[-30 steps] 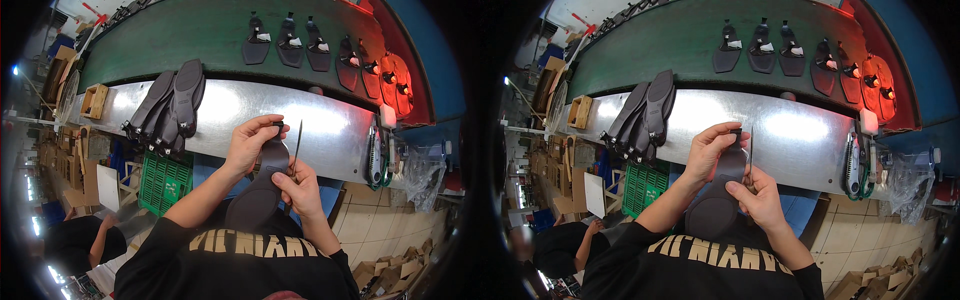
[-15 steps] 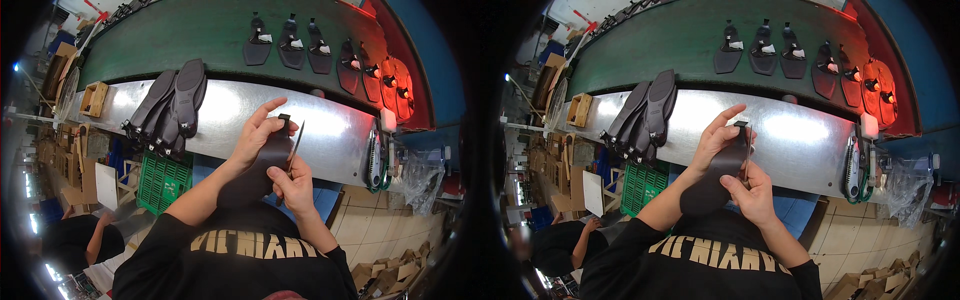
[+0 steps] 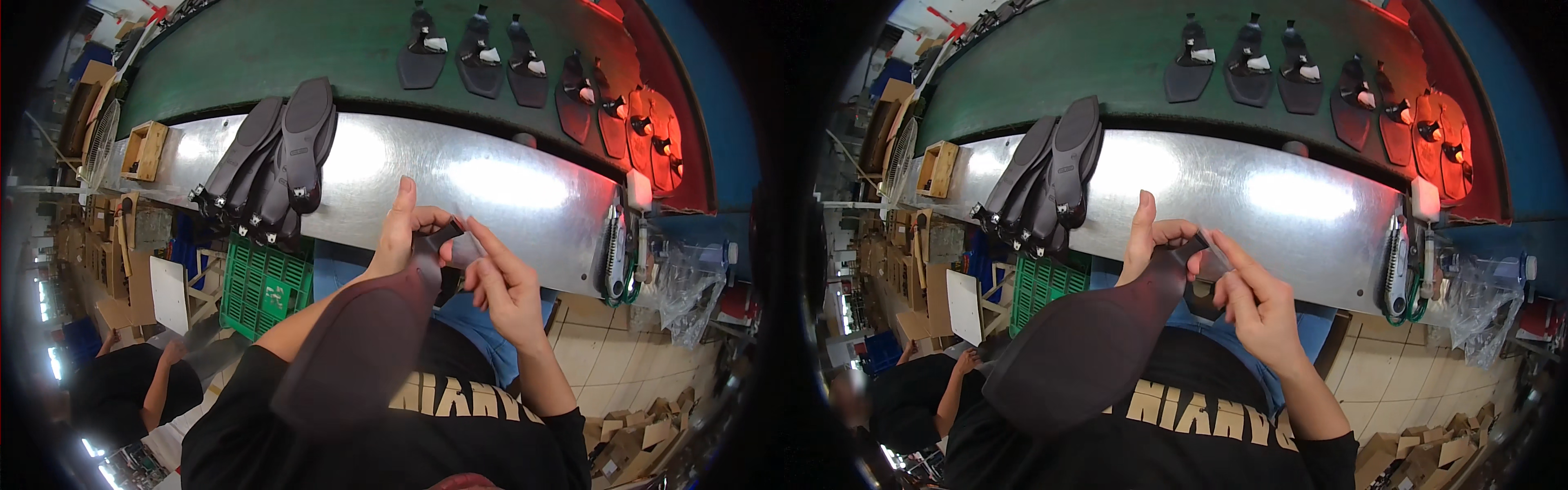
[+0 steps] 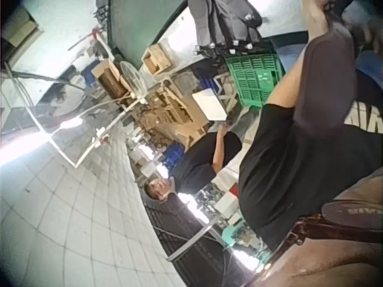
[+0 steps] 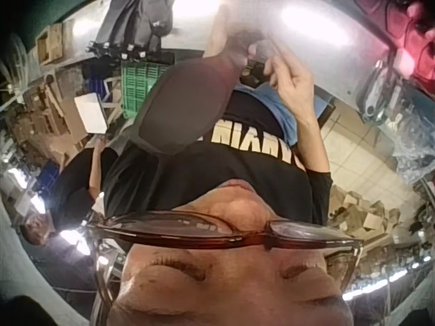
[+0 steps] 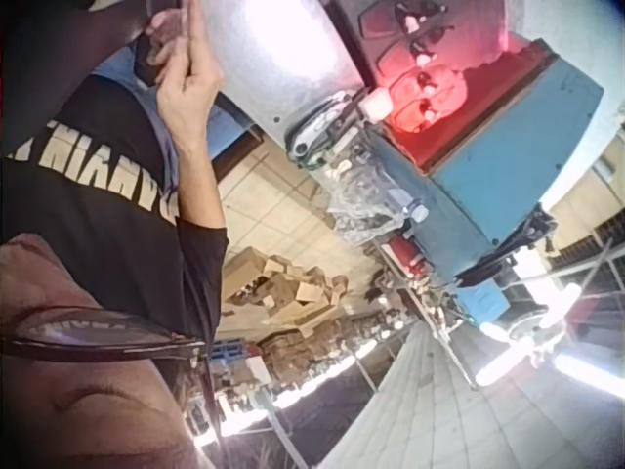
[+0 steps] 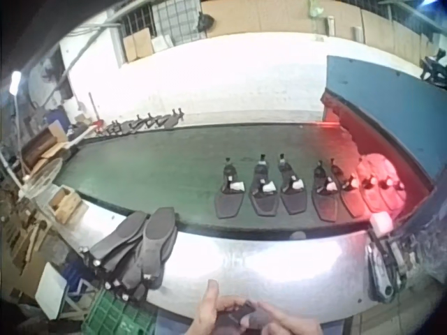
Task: The person repeatedly picks up black flip-flop soles from a conveyor belt, inserts a small white plastic piece into a slot on the sole, and uses a metal tool to press and secure it. The finished soles are placed back on the belt.
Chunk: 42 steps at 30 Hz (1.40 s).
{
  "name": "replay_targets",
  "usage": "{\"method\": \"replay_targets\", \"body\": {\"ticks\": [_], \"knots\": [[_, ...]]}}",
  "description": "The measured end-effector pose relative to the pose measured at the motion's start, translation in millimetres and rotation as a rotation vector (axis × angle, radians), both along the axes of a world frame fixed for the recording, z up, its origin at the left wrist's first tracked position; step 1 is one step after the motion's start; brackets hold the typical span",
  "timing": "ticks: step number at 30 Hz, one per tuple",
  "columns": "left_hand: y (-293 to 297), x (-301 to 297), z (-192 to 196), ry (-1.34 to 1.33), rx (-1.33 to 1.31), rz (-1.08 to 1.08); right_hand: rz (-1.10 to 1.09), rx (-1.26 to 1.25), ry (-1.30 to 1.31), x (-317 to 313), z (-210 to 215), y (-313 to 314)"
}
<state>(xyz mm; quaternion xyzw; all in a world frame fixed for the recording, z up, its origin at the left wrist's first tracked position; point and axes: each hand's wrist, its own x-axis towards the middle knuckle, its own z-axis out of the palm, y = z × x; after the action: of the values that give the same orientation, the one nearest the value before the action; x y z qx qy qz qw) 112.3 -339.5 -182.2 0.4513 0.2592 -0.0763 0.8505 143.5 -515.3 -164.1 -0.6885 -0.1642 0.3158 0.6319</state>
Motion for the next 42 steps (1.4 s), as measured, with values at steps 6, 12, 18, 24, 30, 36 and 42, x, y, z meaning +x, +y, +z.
{"method": "replay_targets", "body": {"ticks": [6,12,18,24,30,36,42], "knots": [[5.8,-4.4,-9.1,0.015,-0.032,0.0,0.027,0.119,0.241,-3.8,-8.5,10.5],[8.6,-4.7,-11.1,0.033,-0.004,-0.007,0.094,0.105,0.316,4.1,-11.2,8.6],[0.6,-12.6,-25.5,-0.084,0.051,0.081,0.017,0.35,0.751,2.2,-26.1,6.2],[2.2,-7.0,-24.2,-0.102,0.02,0.094,-0.01,0.278,0.727,11.2,-18.9,9.4],[6.4,-2.1,-21.8,-0.023,-0.106,0.121,0.056,-0.247,-0.357,4.8,-9.4,8.5],[0.5,3.1,-8.7,0.074,-0.086,0.171,0.02,-0.382,-0.739,4.8,-25.4,27.1],[-4.9,5.8,-1.9,0.078,-0.089,0.238,0.005,-0.335,-0.62,6.1,-30.5,29.5]]}}
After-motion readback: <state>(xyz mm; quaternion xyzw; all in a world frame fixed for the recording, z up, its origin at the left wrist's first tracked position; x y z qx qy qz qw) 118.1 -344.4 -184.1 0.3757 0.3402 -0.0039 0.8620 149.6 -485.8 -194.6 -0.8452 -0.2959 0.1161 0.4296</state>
